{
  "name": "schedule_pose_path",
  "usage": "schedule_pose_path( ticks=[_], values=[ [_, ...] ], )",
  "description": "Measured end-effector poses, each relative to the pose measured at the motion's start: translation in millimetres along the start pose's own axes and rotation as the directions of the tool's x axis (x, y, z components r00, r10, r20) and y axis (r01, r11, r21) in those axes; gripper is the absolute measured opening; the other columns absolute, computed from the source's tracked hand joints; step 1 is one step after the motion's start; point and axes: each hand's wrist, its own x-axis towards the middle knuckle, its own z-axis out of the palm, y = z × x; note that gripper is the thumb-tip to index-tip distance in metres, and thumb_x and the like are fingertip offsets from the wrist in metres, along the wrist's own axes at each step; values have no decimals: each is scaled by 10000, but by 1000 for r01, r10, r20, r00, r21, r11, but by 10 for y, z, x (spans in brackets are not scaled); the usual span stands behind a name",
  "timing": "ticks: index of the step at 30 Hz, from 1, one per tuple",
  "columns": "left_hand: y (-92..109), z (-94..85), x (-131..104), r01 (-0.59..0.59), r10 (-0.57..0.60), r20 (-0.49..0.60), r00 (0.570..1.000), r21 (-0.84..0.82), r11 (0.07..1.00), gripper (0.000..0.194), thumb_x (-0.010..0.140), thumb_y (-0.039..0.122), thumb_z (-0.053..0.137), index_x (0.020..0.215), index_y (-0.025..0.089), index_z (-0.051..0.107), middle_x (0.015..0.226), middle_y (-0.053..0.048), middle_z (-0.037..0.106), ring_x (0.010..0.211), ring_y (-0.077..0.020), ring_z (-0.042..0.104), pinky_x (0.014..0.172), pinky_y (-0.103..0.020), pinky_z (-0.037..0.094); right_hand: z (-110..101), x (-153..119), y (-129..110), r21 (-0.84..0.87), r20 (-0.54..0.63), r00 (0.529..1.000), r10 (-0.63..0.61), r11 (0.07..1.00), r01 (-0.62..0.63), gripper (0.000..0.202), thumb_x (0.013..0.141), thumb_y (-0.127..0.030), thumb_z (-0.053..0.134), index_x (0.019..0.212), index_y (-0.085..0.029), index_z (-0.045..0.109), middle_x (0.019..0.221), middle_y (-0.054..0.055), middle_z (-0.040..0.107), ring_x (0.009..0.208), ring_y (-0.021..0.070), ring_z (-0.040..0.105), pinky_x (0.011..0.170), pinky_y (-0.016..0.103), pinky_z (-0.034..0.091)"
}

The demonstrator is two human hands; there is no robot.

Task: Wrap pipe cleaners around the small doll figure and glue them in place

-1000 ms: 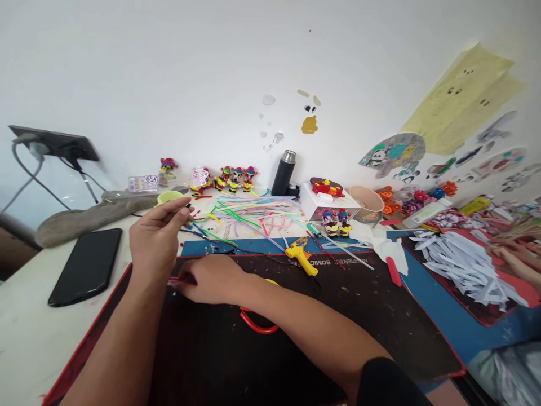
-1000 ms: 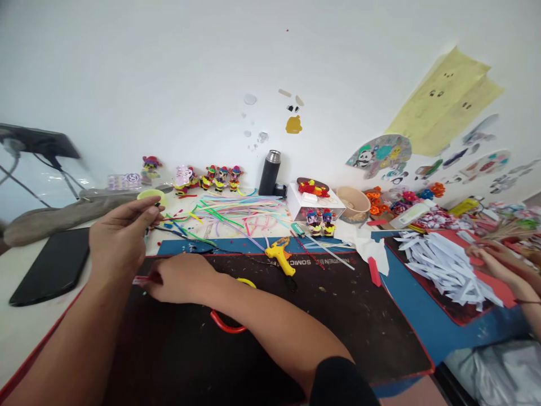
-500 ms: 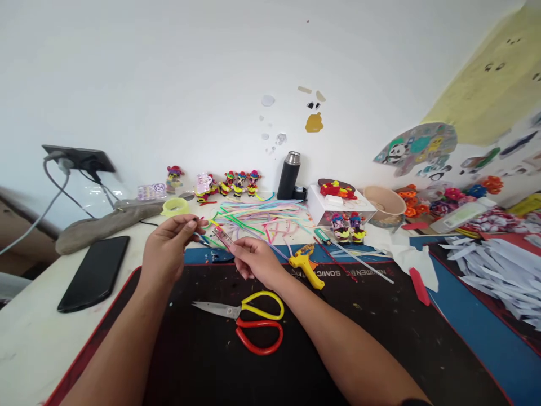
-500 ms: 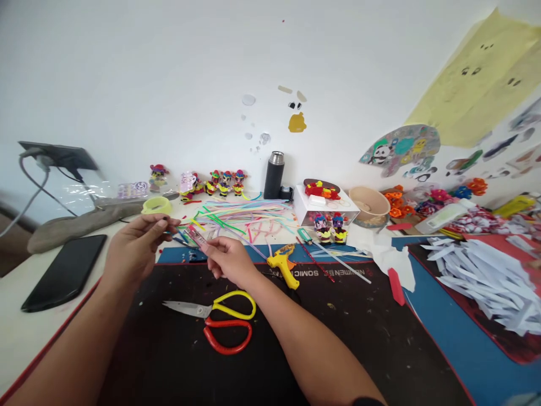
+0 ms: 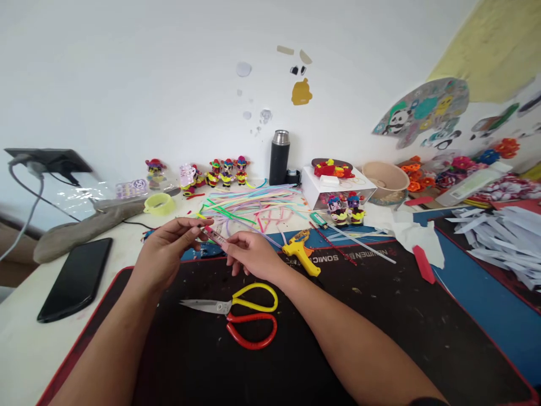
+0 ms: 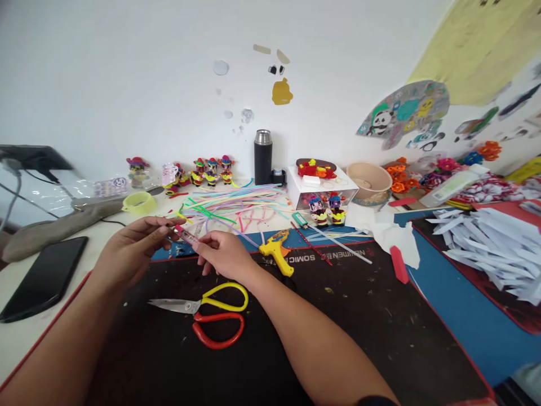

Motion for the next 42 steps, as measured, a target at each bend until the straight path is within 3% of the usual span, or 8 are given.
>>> schedule_pose_path(
  ticks=[7,14,18,21,23,27,34,42],
  values=[
    [-39,20,-1,-46,48,-11,999,140,989,312,725,461,911,900,218,825,851,-49,783,653,-162,620,600,-277,538,0,5,-18,83,5,1000,14,996,-14,193,1004,-369,698,973,-184,652,776,-9,694,474,96,653,343,155,378],
    [82,136,-98,-140,122,113,986,173,975,241,781,458,865,833,231,805,908,-70,799,747,-217,686,664,-324,583,5,-45,-112,319,149,986,79,939,-124,544,981,-707,592,913,-171,652,700,20,702,438,102,596,360,185,339],
    [101,167,-135,-101,69,171,983,184,978,266,792,489,852,833,231,802,927,-86,803,725,-226,685,654,-338,580,21,-73,-118,333,204,971,122,924,-186,526,929,-688,688,880,-165,656,609,-28,624,411,79,509,365,193,302],
    [82,157,-122,-97,76,124,989,170,981,264,773,483,869,827,234,800,1057,-105,812,810,-242,700,710,-349,594,11,-82,-132,349,218,969,116,918,-188,501,862,-649,787,873,-170,640,612,-46,606,430,80,528,376,194,293],
    [62,135,-99,-100,93,48,994,167,981,251,769,467,871,839,236,803,1052,-96,813,797,-225,688,716,-339,586,-1,-81,-138,354,208,973,100,920,-170,506,792,-613,863,860,-183,606,641,-50,621,460,90,573,380,192,293],
    [39,95,-68,-52,66,-72,995,184,982,270,727,437,885,884,225,825,772,-47,770,641,-187,636,628,-311,549,-9,-67,-126,369,163,984,67,921,-123,542,724,-596,906,857,-199,560,688,-45,653,463,91,572,377,195,278],
    [79,131,-110,-56,67,-29,997,274,960,237,736,431,852,874,238,843,743,-47,770,631,-198,658,610,-317,555,-21,-40,-138,419,3,998,56,906,-52,545,712,-566,905,894,-227,519,585,-117,510,395,29,251,416,211,82],
    [77,186,-127,-70,72,-2,997,252,965,349,711,509,866,916,230,820,809,-57,788,682,-216,683,647,-327,573,-3,-27,-136,376,-69,998,-1,926,27,548,691,-578,902,906,-238,530,548,-150,378,413,42,210,421,231,80]
  ],
)
